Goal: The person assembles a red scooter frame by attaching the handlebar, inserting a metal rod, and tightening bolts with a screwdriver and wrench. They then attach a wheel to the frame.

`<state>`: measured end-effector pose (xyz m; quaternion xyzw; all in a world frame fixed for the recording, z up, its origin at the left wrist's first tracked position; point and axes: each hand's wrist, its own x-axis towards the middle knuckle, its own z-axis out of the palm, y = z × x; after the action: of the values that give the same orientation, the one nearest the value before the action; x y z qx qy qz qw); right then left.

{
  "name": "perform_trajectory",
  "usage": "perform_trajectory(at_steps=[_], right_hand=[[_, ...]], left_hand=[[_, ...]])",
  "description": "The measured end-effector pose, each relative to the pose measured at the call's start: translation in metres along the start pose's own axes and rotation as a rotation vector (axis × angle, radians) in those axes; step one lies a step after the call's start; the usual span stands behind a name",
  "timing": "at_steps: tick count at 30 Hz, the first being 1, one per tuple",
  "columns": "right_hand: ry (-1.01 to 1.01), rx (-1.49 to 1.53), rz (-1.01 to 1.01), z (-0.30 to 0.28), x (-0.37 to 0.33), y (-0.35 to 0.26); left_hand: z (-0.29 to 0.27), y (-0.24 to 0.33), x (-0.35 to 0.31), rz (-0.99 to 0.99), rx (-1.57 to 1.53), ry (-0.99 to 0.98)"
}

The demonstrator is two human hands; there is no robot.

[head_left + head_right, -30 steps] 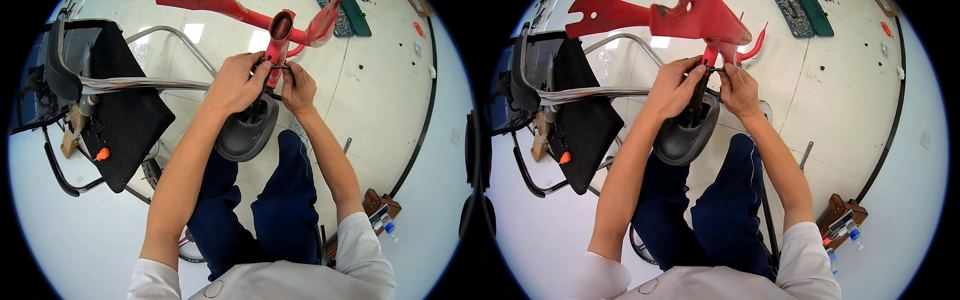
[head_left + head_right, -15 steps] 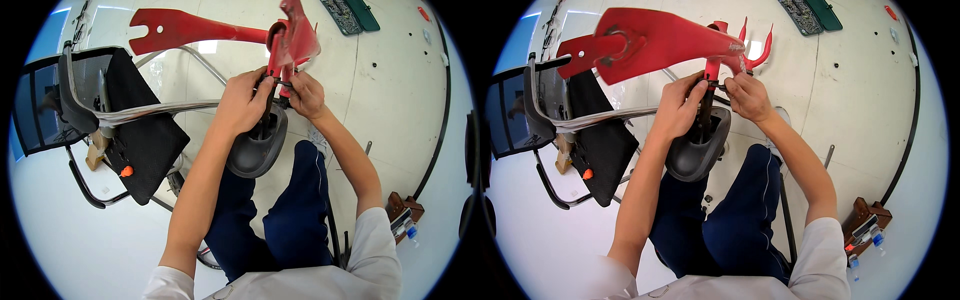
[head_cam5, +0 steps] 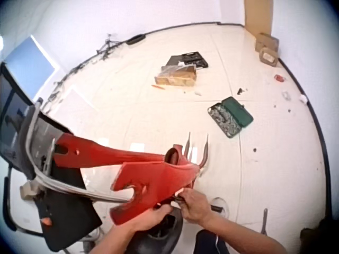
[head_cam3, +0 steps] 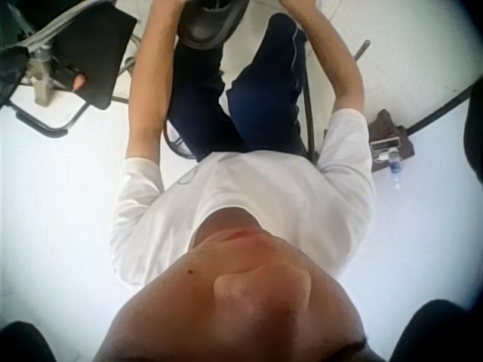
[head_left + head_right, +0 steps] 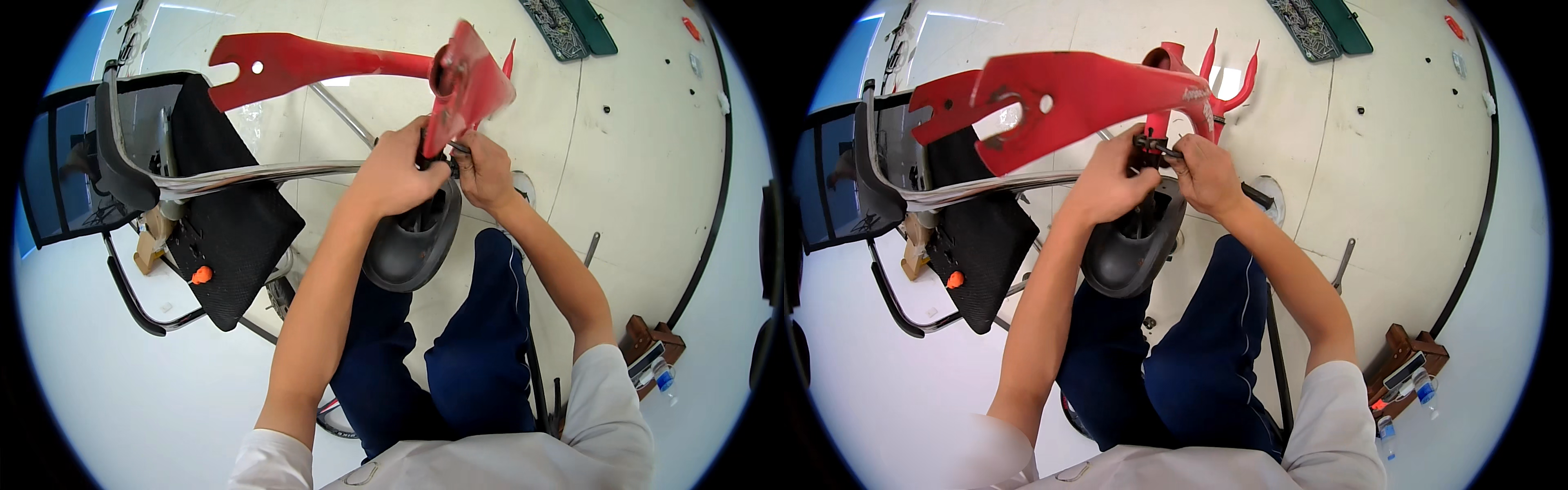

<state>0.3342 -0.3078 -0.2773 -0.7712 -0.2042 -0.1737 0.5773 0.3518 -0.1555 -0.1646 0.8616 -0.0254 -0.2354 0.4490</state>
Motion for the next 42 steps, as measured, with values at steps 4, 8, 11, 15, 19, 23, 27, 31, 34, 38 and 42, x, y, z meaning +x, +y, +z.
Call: perform_trajectory(at_steps=[4,8,11,15,19,23,27,31,34,38,42], right_hand=[[-0.036,-0.136,0.015,-0.001,0.001,-0.002],[-0.062,-0.159,0.064,-0.003,0.002,0.001],[-0.096,-0.145,0.141,-0.005,0.004,-0.004],[-0.101,-0.081,0.352,-0.005,0.006,-0.026],[-0.16,-0.055,0.51,-0.012,0.015,-0.046],[-0.158,-0.044,0.624,-0.014,0.019,-0.061],[-0.104,-0.026,0.675,-0.01,0.021,-0.072],[-0.112,-0.046,0.694,-0.009,0.019,-0.074],[-0.137,0.15,0.813,-0.018,0.018,-0.072],[-0.097,0.54,0.995,-0.032,0.008,-0.068],[0.013,0.317,0.812,-0.024,-0.003,-0.073]], left_hand=[[0.001,-0.002,0.004,-0.064,0.093,-0.027],[-0.001,0.003,0.007,-0.069,0.127,-0.058],[0.001,-0.003,0.009,0.012,0.152,-0.016],[0.0,-0.001,0.009,0.034,0.156,-0.011],[0.002,-0.002,0.009,0.033,0.177,0.002],[-0.003,0.011,0.007,-0.018,0.209,-0.055],[-0.001,0.005,0.007,-0.001,0.2,-0.05],[-0.001,0.003,0.006,0.009,0.168,-0.048],[-0.002,-0.001,0.005,0.07,0.092,0.049],[-0.002,0.009,-0.004,0.126,0.187,0.187],[0.003,-0.002,0.0,0.437,0.309,0.381]])
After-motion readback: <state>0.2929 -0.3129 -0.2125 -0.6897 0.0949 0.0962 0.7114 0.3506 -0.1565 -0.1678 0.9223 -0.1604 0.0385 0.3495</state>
